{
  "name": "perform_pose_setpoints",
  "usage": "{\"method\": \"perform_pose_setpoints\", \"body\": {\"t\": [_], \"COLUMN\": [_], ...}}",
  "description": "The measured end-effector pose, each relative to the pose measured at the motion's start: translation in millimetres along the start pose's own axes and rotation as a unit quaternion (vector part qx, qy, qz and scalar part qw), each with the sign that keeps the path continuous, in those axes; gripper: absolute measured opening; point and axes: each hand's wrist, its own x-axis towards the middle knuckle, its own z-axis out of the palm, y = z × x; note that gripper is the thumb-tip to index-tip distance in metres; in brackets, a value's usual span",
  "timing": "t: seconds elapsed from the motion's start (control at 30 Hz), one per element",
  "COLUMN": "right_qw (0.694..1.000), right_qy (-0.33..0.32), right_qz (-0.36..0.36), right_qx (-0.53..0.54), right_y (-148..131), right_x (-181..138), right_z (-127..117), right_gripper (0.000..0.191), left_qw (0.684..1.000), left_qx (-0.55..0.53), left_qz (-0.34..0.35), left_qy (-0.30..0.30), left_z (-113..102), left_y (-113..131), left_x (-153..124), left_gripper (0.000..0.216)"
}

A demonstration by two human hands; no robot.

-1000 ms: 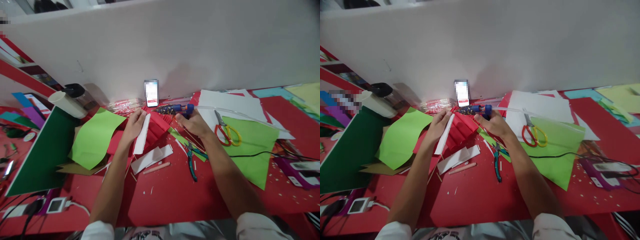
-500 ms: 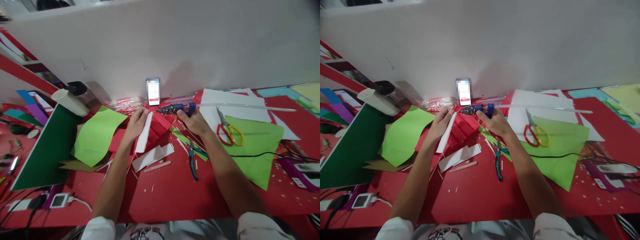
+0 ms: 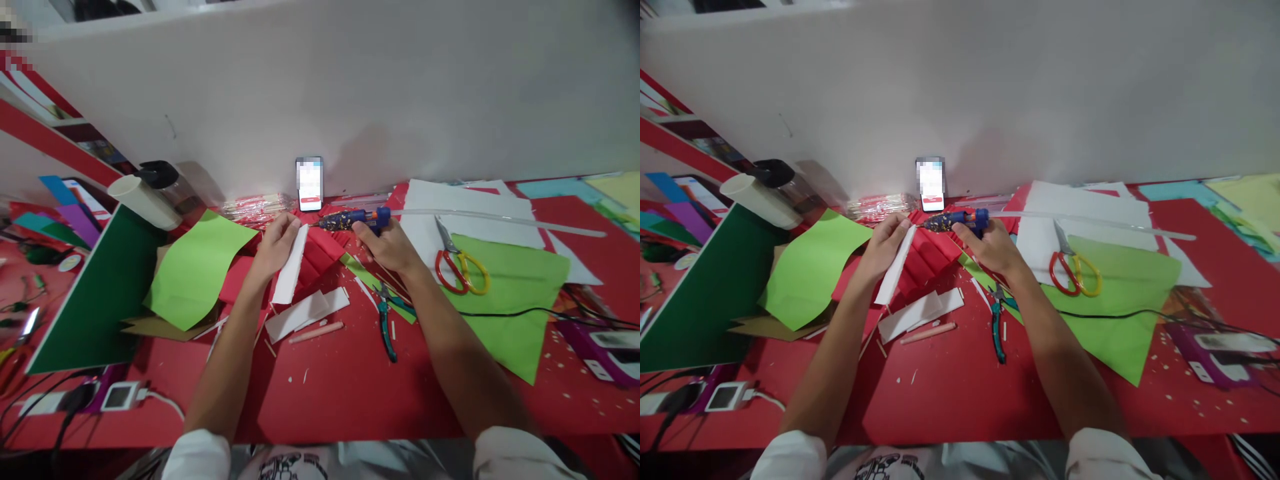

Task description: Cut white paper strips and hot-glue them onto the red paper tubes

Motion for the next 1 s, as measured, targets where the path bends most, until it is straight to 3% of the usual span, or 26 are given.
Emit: {"method": "perform_pose_setpoints", "body": {"t": [0.33,0.6,1.0], "right_qw": [1.0,0.998,0.995], "right_qy": [-0.01,-0.051,-0.101], "right_qz": [0.001,0.016,0.006], "right_qx": [-0.025,-0.035,-0.013], "right_y": [-12.8,-16.3,-28.4], "right_x": [-3.0,-6.5,-13.5], "right_z": [0.3,1.4,3.8], "right_gripper": [0.053,0.054,0.05], "left_qw": [1.0,0.998,0.997], "left_qx": [-0.003,-0.027,-0.028], "left_qz": [-0.011,-0.053,-0.047], "left_qy": [0.008,0.018,0.059], "left_z": [-0.1,-1.2,-4.7], "left_y": [-0.1,2.7,-7.0], "left_x": [0.4,-2.1,1.9], "left_gripper": [0.024,0.024,0.025]}}
